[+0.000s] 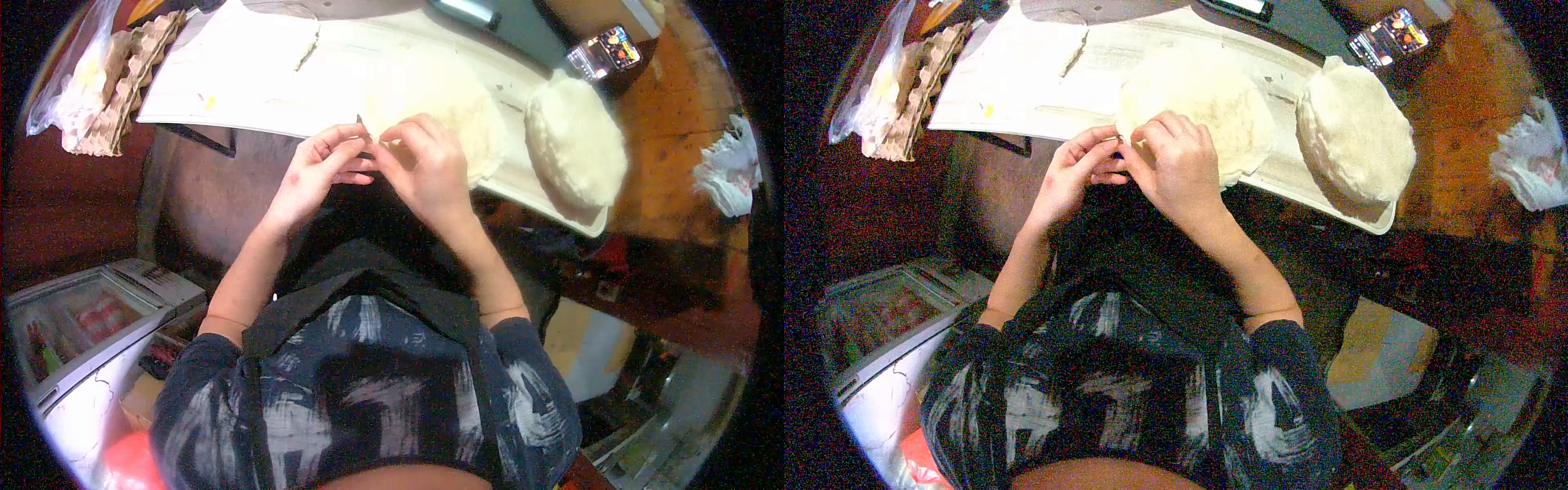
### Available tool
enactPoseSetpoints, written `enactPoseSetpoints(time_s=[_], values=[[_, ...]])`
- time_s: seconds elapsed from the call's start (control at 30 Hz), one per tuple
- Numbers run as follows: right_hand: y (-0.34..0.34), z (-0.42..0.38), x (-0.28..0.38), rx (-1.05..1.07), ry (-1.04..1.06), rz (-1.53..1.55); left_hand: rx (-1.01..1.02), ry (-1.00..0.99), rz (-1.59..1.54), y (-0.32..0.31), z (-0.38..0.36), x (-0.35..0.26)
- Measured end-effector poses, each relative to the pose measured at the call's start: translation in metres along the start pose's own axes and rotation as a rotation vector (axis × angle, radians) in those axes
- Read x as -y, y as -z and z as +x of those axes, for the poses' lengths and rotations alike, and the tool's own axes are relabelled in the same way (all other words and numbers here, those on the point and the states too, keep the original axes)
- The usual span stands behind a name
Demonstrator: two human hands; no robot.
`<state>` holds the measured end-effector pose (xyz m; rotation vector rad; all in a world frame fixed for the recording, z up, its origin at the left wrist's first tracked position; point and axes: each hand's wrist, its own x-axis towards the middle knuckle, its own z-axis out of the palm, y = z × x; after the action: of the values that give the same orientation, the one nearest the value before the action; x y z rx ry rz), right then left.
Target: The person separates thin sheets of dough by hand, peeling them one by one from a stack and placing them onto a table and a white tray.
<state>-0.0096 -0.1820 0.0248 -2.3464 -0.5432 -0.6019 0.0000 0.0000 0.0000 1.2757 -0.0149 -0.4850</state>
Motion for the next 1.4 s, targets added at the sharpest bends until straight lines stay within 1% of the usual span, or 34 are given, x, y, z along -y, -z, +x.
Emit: enactPoseSetpoints(time_s=[0.1,0.17,0.27,0.5,0.57,0.6,0.67,0.7,0.77,0.9,0.97,1.1,1.17,1.3,1.4], values=[[-0.002,0.001,-0.003,-0.031,0.012,0.038,0.021,-0.042,0.008,-0.003,0.0,-0.003],[-0.002,-0.001,-0.007,-0.011,-0.051,0.105,0.029,-0.059,0.029,-0.006,-0.001,-0.005],[-0.004,0.0,-0.006,-0.008,-0.077,0.145,0.033,-0.06,0.041,-0.003,0.0,-0.005],[-0.004,0.003,-0.004,-0.008,-0.047,0.13,0.005,-0.054,0.091,-0.002,0.003,-0.003],[-0.004,0.003,-0.007,0.029,-0.15,0.197,0.032,-0.066,0.06,-0.003,0.001,-0.006],[-0.003,0.003,-0.008,0.029,-0.15,0.197,0.031,-0.067,0.06,-0.003,0.001,-0.005],[-0.001,0.003,-0.012,0.058,-0.22,0.323,0.031,-0.072,0.052,-0.002,0.003,-0.003],[-0.003,0.003,-0.015,0.058,-0.219,0.323,0.031,-0.073,0.052,-0.002,0.004,-0.002],[-0.007,0.001,-0.022,0.063,-0.298,0.405,0.048,-0.101,0.071,-0.002,0.005,-0.002],[0.001,0.004,-0.013,0.092,-0.278,0.355,0.015,-0.098,0.106,-0.006,0.007,-0.005],[0.002,0.006,-0.006,0.025,-0.19,0.355,0.021,-0.121,0.117,-0.007,0.008,-0.005],[-0.001,0.006,-0.01,0.037,-0.183,0.32,0.019,-0.14,0.118,-0.008,0.01,-0.004],[-0.001,0.005,-0.013,0.04,-0.27,0.345,0.016,-0.16,0.138,-0.008,0.011,-0.004],[-0.001,0.004,-0.022,0.027,-0.254,0.332,0.013,-0.14,0.134,-0.008,0.013,-0.006],[0.001,0.005,-0.022,0.035,-0.287,0.331,-0.008,-0.121,0.124,-0.011,0.013,-0.01]])
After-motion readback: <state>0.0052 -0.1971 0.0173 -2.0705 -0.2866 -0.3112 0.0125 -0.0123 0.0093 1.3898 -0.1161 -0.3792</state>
